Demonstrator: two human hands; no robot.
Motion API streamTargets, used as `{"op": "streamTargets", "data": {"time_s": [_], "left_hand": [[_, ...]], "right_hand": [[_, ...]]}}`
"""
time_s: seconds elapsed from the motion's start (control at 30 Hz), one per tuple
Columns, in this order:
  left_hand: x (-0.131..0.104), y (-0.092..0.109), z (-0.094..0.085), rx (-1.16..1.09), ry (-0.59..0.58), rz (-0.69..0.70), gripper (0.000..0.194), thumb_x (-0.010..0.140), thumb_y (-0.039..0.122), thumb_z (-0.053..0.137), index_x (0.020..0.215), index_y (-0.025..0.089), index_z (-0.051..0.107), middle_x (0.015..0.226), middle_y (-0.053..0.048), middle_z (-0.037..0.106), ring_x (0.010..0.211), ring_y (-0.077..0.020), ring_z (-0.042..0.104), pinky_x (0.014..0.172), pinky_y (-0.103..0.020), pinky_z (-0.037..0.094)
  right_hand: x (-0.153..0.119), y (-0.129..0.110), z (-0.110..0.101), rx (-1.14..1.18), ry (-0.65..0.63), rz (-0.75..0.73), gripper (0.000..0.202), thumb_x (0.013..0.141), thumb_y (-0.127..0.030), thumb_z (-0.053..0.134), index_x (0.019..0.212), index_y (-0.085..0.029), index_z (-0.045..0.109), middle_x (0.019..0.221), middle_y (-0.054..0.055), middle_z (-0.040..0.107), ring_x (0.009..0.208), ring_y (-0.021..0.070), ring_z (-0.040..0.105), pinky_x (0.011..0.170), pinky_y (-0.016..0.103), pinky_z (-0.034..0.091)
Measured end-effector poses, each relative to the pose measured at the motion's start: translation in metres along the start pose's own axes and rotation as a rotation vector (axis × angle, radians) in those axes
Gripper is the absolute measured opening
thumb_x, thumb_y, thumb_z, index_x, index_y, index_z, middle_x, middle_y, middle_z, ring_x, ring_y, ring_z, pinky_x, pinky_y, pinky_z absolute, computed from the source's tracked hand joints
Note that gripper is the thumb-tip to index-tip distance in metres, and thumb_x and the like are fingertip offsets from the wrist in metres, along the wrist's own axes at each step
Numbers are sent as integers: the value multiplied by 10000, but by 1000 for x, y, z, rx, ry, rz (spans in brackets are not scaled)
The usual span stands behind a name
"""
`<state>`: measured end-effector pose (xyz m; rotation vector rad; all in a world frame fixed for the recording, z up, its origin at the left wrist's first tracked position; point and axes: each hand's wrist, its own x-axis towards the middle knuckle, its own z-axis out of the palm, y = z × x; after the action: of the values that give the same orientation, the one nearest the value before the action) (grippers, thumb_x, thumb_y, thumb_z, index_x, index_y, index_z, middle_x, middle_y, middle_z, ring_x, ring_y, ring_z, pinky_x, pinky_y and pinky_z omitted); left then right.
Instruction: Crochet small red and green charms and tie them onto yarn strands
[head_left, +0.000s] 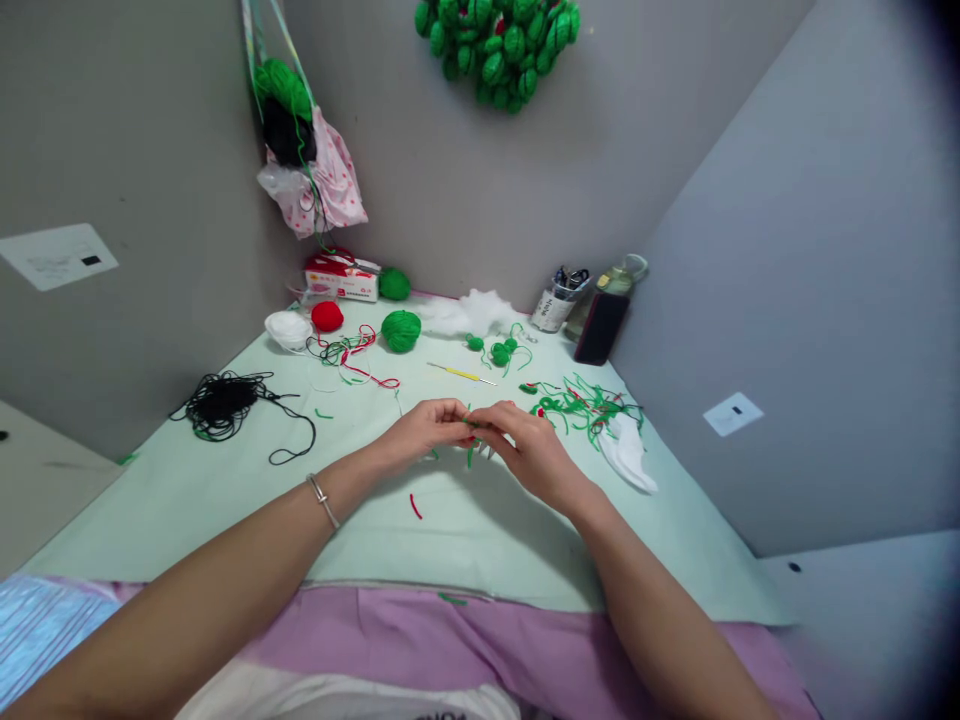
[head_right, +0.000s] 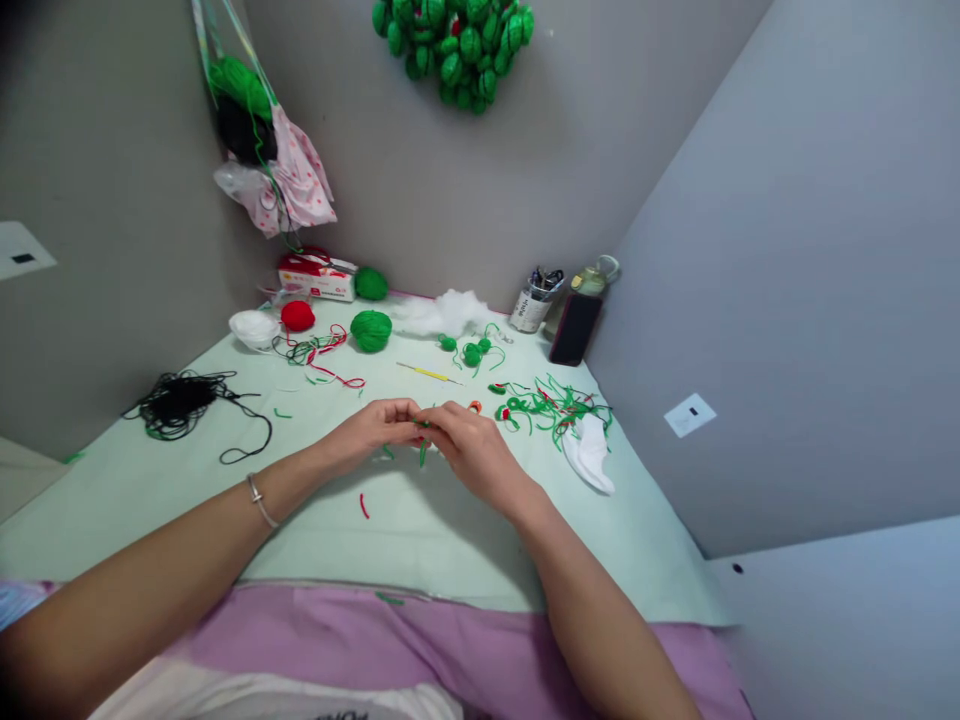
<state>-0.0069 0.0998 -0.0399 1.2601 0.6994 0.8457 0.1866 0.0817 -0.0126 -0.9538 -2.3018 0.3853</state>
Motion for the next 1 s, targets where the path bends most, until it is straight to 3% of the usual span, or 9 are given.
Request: {"op": "streamTargets", "data": {"time_s": [0.13, 0.3, 0.43, 0.6, 0.7, 0.77, 0.87, 1.0], "left_hand": [[0, 1, 0, 17, 9, -53, 165, 741, 277, 706, 811, 146, 633, 785, -9, 621, 782, -146, 621, 836, -315, 470], [-2, 4, 0, 74, 11, -102, 135, 738, 252, 665, 797, 160, 585, 774, -27, 671, 791, -171, 667, 760, -288, 468], [-2, -1, -2, 139, -10, -141, 139, 718, 243, 651, 808, 171, 574, 825, -69, 713, 812, -197, 673, 620, -240, 420], [2, -10, -8, 192, -2, -96, 107, 683, 202, 650, 772, 168, 602, 783, -27, 655, 705, -138, 599, 611, -234, 398], [2, -5, -9, 170, 6, -65, 87, 683, 190, 658, 750, 167, 608, 753, 5, 609, 688, -111, 561, 633, -230, 405], [0, 1, -8, 123, -7, -48, 94, 694, 200, 674, 756, 165, 613, 750, 13, 599, 640, -96, 547, 617, -232, 419], [-1, 6, -6, 57, -16, -48, 143, 724, 238, 708, 818, 161, 632, 690, 20, 595, 569, -92, 544, 598, -247, 455], [1, 1, -7, -59, 0, -5, 228, 735, 262, 755, 903, 152, 647, 775, -24, 678, 724, -138, 653, 761, -299, 511]], "right_hand": [[1, -4, 3, 36, 104, -7, 172, 961, -240, 507, 929, -217, 675, 923, 72, 675, 768, 156, 636, 667, 275, 486], [4, -11, -12, 688, 208, 281, 168, 950, -358, 536, 875, -211, 566, 738, 2, 664, 533, 127, 640, 506, 255, 508], [7, -2, -29, 1010, 282, 345, 219, 907, -404, 607, 845, -207, 534, 577, -59, 577, 547, 132, 649, 577, 277, 563], [7, 23, -56, 1008, 712, 221, 204, 846, -376, 698, 831, -204, 588, 502, -104, 434, 621, 101, 618, 952, 381, 545], [4, 36, -71, 881, 983, 130, 206, 840, -375, 700, 785, -209, 592, 509, -99, 425, 636, 103, 605, 1029, 427, 500], [3, 41, -77, 802, 1082, 91, 189, 843, -360, 695, 776, -209, 603, 516, -92, 430, 630, 109, 594, 1019, 435, 503], [2, 42, -77, 727, 1032, 101, 115, 844, -310, 690, 832, -204, 646, 546, -80, 464, 627, 106, 577, 997, 397, 503], [1, 36, -68, 666, 701, 215, 167, 869, -314, 663, 1002, -215, 656, 628, -50, 556, 713, 132, 626, 849, 339, 527]]}}
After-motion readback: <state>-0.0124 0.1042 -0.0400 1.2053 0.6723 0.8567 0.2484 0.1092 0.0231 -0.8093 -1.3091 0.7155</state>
